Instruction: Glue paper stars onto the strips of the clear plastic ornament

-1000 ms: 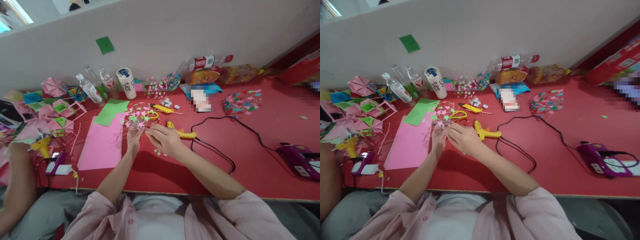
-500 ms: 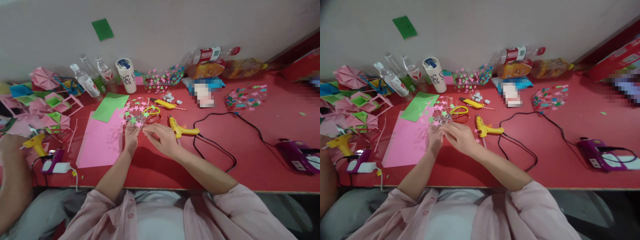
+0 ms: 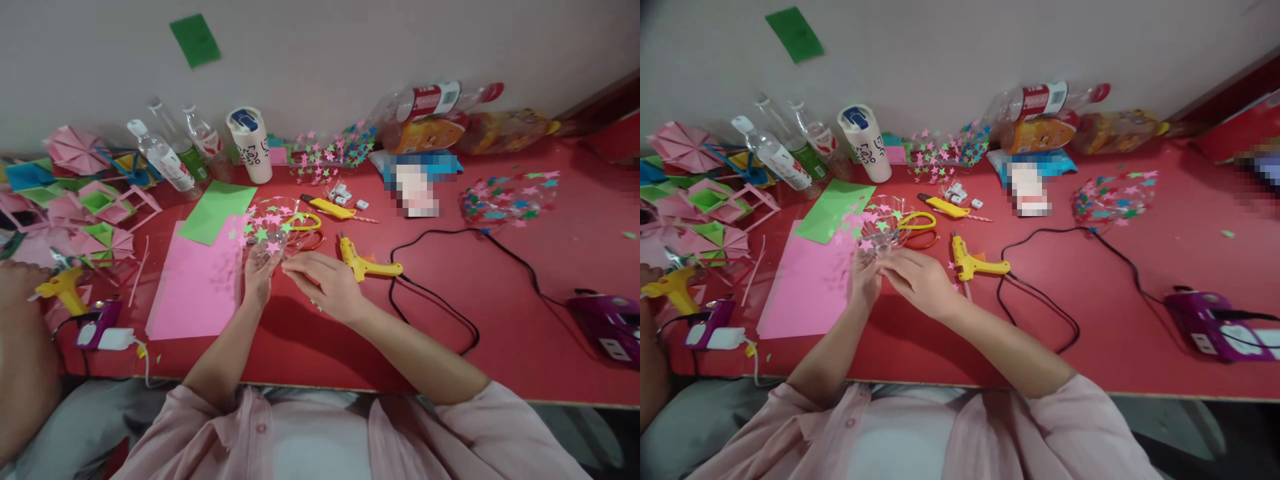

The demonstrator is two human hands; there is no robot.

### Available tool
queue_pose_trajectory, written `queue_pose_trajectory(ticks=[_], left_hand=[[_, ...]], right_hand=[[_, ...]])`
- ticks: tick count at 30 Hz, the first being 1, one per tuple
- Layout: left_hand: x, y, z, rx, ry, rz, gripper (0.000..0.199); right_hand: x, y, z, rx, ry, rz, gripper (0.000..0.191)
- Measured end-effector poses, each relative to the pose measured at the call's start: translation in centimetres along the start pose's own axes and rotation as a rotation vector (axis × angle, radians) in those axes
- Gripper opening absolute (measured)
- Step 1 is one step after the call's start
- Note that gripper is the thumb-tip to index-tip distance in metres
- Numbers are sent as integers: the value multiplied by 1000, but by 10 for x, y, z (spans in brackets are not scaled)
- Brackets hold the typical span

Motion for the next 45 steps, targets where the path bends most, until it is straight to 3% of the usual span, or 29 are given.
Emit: queue_pose_trajectory(ticks=[8,11,24,31,36,40,45], left_hand=[[3,-2,-1,34,16,19,45],[4,-3,1,73,48,24,43],[11,-2,-7,44,15,5,42],[7,-2,-3,60,32,26,46],[6,0,-5,-10,53,53,47],[3,0,-3,-5,25,50,49],[5,0,-6,-15,41,42,48]], right_hand=[[4,-3,3,66,18,-7,13],[6,-6,4,36,3,-43,13],[1,-8,8,-23,-41,14,28],[13,-6,-13,-122,-81,-37,30],[10,-5,-15,-50,-191,74,11],[1,-7,-2,6,-193,176,20],[-2,-8,0,-29,-115,223,24]])
Point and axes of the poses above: each hand's wrist, its own y-axis towards the middle knuckle, its own z-axis out of the palm, x = y × z, the point moved 6 cm from there along y, towards the middle knuckle, and after that the axes turned 11 degrees about z, right-handed, at the moved point
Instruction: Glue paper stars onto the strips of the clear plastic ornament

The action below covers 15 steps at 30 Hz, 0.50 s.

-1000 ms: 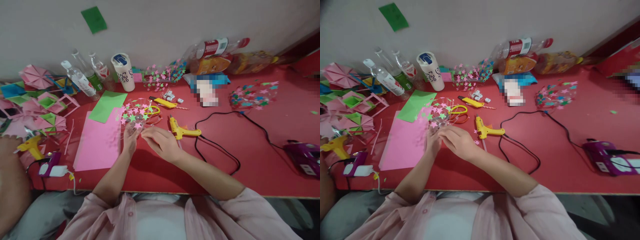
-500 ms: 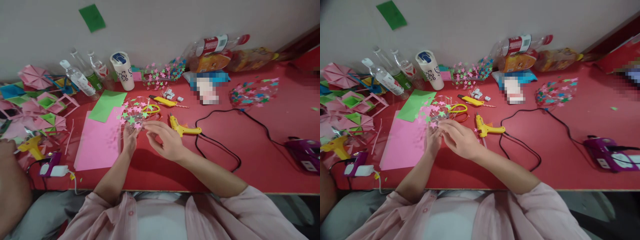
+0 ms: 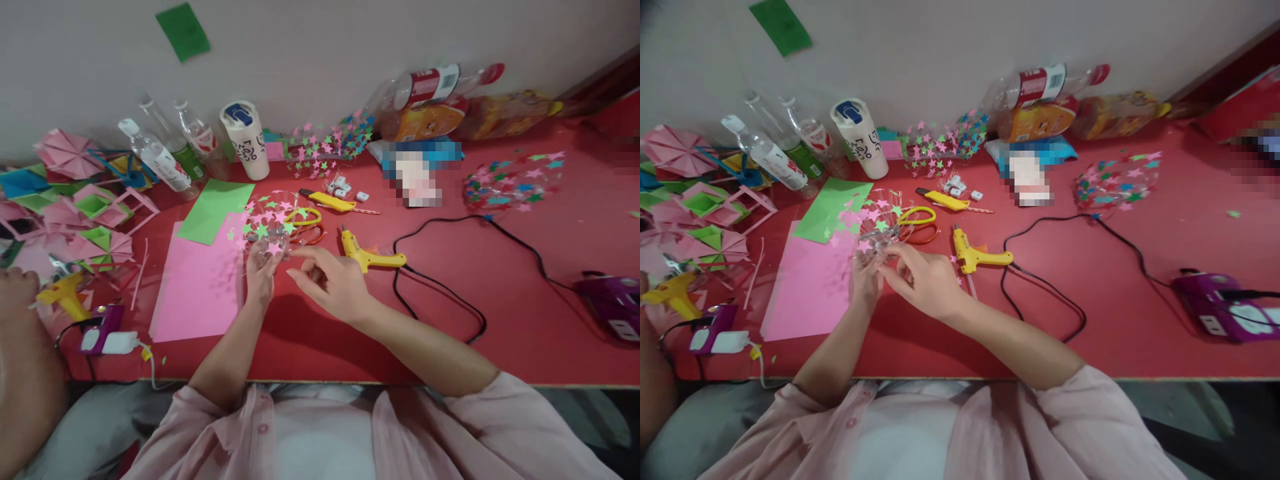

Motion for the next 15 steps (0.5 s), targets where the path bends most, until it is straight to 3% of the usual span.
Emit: queue_pose_trajectory(ticks=[8,15], left_hand=[[-1,0,4,46,43,43,39],[-2,-1,6,72,56,25,41]], right_hand=[[3,-2,-8,-134,-114,-67,16],[3,2,-7,-98,-139,-80,18]])
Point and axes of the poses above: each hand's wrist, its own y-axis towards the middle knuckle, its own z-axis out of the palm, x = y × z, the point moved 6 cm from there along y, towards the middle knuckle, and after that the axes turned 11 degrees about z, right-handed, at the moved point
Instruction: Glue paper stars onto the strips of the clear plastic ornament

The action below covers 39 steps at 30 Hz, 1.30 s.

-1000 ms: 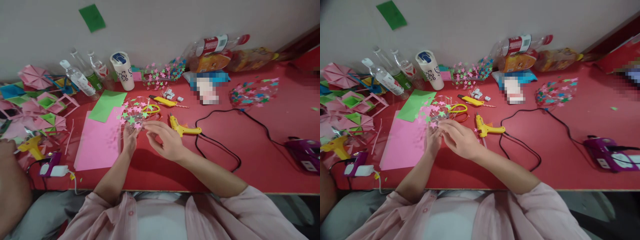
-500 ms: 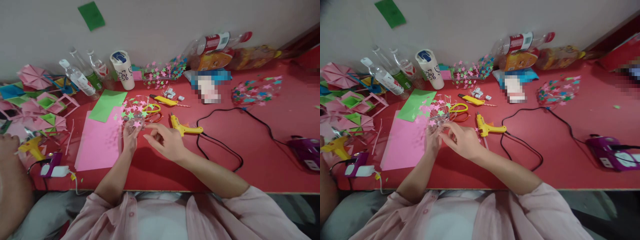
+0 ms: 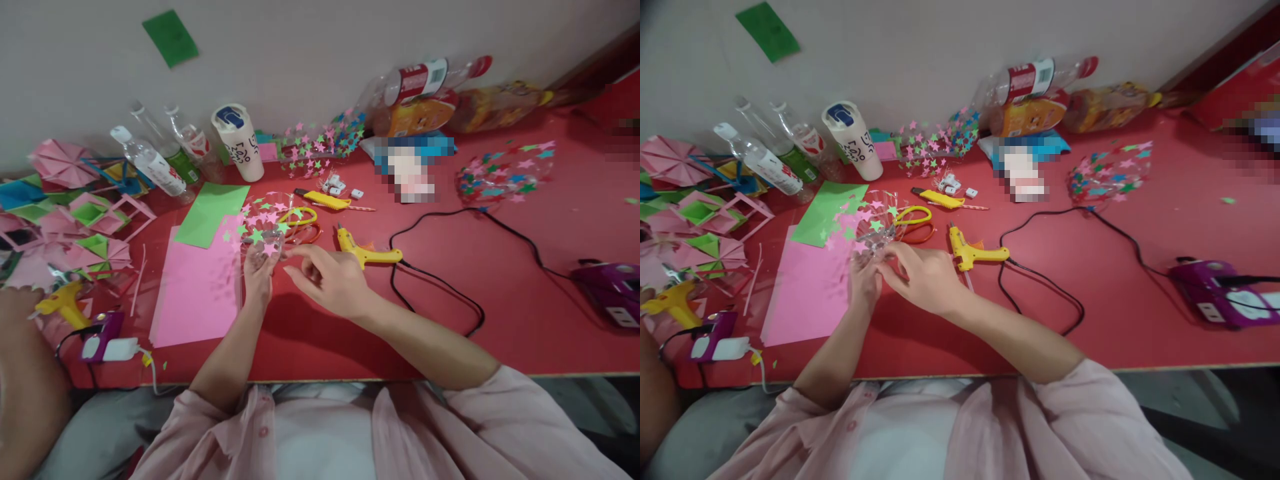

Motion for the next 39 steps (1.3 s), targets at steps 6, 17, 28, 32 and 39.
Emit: queue_pose_trajectory(ticks=[6,17,28,32,39], left_hand=[[3,0,-6,-72,-43,-12,52],[10,-1,-8,-85,-70,-72,56],[0,-1,-3,-115,-102,-39,57],[-5,2,-1,-109,-88,-24,50],[-6,5,-2,-61,-123,1,43]], right_hand=[[1,-2,3,26,93,-16,11],[-2,-4,8,109,187,126,10],[-3,1,1,37,37,21,13],[-4,5,-10,18,68,33,9],[-3,10,-25,-43,43,-31,11]])
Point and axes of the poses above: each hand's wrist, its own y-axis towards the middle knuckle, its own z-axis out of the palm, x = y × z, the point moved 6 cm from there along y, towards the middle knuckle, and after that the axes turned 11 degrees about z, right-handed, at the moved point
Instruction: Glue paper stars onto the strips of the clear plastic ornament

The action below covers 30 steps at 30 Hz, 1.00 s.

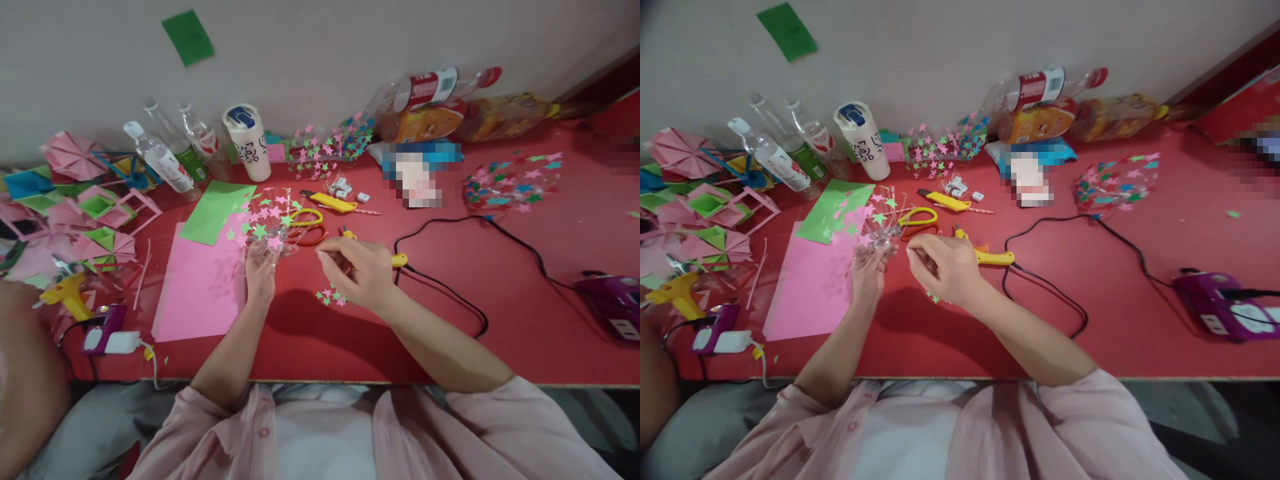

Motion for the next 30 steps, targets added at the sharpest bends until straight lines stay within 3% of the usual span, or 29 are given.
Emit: queue_pose_trajectory(ticks=[6,10,22,30], left_hand=[[-5,-3,5,14,-14,-3,37],[-7,-4,8,22,36,-13,36],[-7,-5,6,-12,89,-35,41],[10,-4,-10,-59,101,-22,38]], right_hand=[[15,-11,25,176,-131,-311,13],[15,-20,40,227,-222,-413,15],[19,-22,43,246,-199,-407,19],[15,-17,30,119,-155,-391,16]])
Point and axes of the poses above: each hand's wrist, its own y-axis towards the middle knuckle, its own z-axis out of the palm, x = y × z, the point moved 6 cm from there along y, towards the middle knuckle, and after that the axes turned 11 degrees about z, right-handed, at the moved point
